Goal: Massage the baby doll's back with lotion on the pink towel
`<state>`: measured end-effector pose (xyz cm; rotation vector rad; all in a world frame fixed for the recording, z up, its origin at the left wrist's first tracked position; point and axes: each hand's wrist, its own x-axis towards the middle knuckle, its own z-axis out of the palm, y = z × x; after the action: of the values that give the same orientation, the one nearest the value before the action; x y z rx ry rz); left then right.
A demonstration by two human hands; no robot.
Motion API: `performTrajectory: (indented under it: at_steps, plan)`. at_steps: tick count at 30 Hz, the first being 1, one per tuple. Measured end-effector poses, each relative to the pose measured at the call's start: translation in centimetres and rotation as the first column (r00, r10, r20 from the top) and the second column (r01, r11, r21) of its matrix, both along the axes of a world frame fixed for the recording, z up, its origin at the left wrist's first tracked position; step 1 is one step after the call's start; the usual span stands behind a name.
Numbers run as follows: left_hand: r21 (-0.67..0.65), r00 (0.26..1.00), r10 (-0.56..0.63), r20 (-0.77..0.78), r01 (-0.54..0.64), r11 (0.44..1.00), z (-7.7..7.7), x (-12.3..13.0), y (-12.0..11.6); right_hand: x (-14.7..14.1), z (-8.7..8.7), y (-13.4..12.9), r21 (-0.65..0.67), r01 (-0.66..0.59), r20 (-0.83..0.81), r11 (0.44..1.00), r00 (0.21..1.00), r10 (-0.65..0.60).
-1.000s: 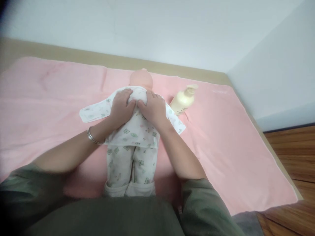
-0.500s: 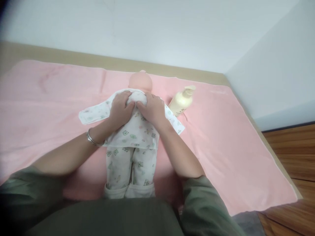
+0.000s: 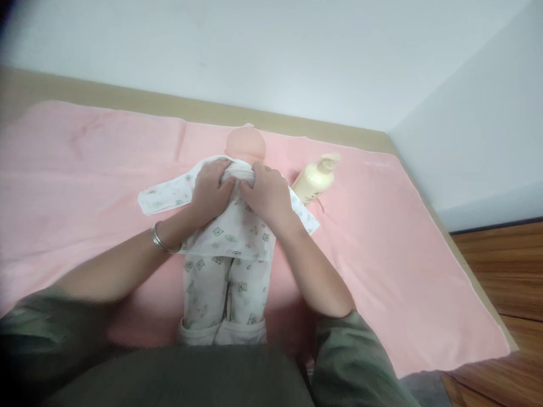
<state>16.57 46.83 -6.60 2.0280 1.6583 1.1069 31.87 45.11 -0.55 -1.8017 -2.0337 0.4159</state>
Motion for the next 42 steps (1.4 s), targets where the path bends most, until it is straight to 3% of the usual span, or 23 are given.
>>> performTrajectory:
  at_steps: [4,7,10,13,17,24,28,31,36,42]
  plan:
    - [-0.018,1.0,0.005,-0.007,-0.005,1.0,0.2,0.0,-0.1,0.0,1.4,-1.2,-0.036,-0.011,0.006,0.999,1.0,0.011]
    - [-0.014,1.0,0.004,-0.015,-0.004,1.0,0.3,0.0,-0.1,-0.3,2.1,-2.1,0.019,-0.05,-0.031,0.999,0.998,0.05]
    - [-0.012,1.0,0.006,-0.024,-0.006,1.0,0.4,0.0,-0.1,-0.7,1.0,-2.0,0.171,-0.059,-0.06,0.983,0.996,0.07]
    - [0.002,1.0,0.008,-0.024,-0.008,1.0,0.3,0.0,-0.1,-1.2,-1.5,-0.7,0.263,0.009,-0.034,0.965,0.999,0.0]
    - [0.029,1.0,0.017,-0.014,-0.017,0.999,0.0,0.0,0.0,-1.3,-3.5,0.6,0.132,0.015,-0.032,0.991,0.999,-0.011]
    - [0.001,1.0,-0.005,-0.016,0.005,1.0,0.1,-0.1,0.1,-1.2,-1.9,-0.5,0.245,0.028,-0.094,0.969,0.996,-0.005]
    - [0.005,1.0,-0.003,-0.01,0.003,1.0,0.1,-0.1,0.1,-1.6,-2.7,-0.1,0.173,-0.017,-0.005,0.985,1.0,0.018]
    - [-0.001,1.0,0.003,-0.004,-0.003,1.0,0.1,0.0,0.1,-1.5,-3.1,0.1,0.122,-0.028,-0.026,0.992,0.999,0.032]
    - [0.013,1.0,0.003,-0.018,-0.003,1.0,-0.2,-0.1,0.1,-1.2,-3.0,0.2,0.243,0.009,-0.082,0.97,0.997,0.011]
    - [0.026,1.0,0.011,-0.025,-0.01,1.0,-0.3,0.0,0.3,-0.9,-3.1,1.1,0.09,-0.063,-0.003,0.994,0.998,0.063]
